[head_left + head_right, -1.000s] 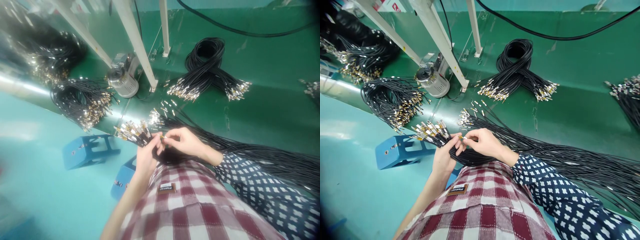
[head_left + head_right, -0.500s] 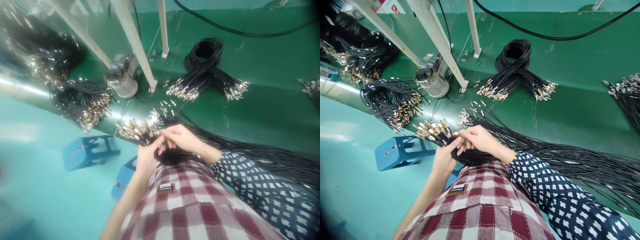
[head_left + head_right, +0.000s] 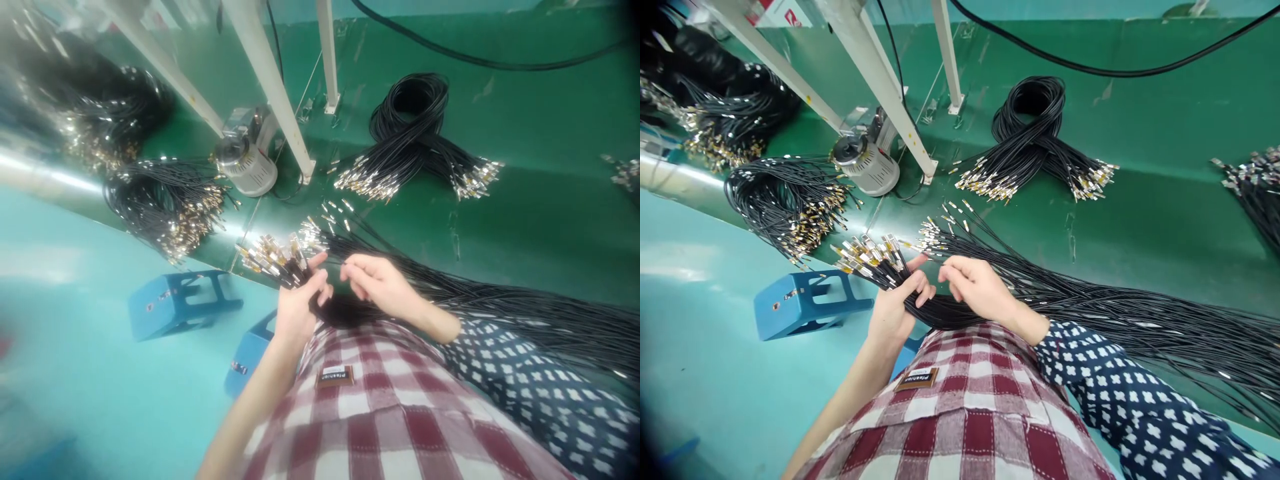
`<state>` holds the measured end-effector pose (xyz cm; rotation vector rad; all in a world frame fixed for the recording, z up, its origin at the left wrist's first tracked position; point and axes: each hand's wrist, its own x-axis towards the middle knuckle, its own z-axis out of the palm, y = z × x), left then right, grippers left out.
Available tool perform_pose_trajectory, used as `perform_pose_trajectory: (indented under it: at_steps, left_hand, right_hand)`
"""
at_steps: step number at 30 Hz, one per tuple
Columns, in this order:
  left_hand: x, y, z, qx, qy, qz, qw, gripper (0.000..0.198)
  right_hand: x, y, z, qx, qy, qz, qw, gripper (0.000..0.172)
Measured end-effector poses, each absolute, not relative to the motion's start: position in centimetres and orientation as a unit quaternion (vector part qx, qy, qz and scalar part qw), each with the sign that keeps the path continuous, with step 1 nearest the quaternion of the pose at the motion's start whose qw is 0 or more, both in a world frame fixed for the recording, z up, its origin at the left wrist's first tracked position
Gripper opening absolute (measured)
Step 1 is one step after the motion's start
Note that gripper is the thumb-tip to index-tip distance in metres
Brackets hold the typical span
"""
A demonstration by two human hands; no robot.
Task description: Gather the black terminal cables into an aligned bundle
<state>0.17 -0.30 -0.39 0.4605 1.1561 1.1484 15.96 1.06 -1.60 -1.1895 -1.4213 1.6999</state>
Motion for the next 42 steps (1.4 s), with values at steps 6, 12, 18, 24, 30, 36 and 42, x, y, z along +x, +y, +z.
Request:
perform_pose_trajectory:
  at_steps: [6, 12, 18, 24, 30, 36, 42]
  left_hand:
    - [0.2, -0.1, -0.3, 0.186, 0.523, 0.508, 0.659, 0.017]
    - [-1.7, -0.9, -1.2, 0.174, 0.496, 0.524, 0.671, 0.012]
    - [-3.6, -2.1, -2.9, 0.09, 0.516, 0.543, 0.657, 0.019]
    - [-3.0, -2.1, -2.7, 0.1, 0.509, 0.521, 0.678, 0.024]
    - [-2.5, -2.0, -2.9, 0.083, 0.504, 0.554, 0.658, 0.026]
    - [-1.7, -1.3, -1.9, 0.103, 0.507, 0.542, 0.662, 0.035]
    - [-0.7, -0.2, -0.9, 0.138, 0.53, 0.501, 0.67, 0.023]
  right_hand:
    - [14.1, 1.5, -0.7, -0.445, -0.644, 0.573, 0.242, 0.034]
    - [24.0, -1.0, -8.3, -0.439, -0.798, 0.396, 0.118, 0.039]
    - [30.5, -1.5, -10.6, -0.477, -0.795, 0.369, 0.066, 0.039]
    - [17.5, 5.0, -12.1, -0.51, -0.784, 0.352, 0.046, 0.014]
    - [14.1, 6.2, -11.7, -0.481, -0.764, 0.426, 0.062, 0.014]
    - [20.1, 2.7, -6.7, -0.401, -0.562, 0.706, 0.161, 0.03]
    - [19.4, 1.5, -4.7, -0.403, -0.569, 0.703, 0.139, 0.032]
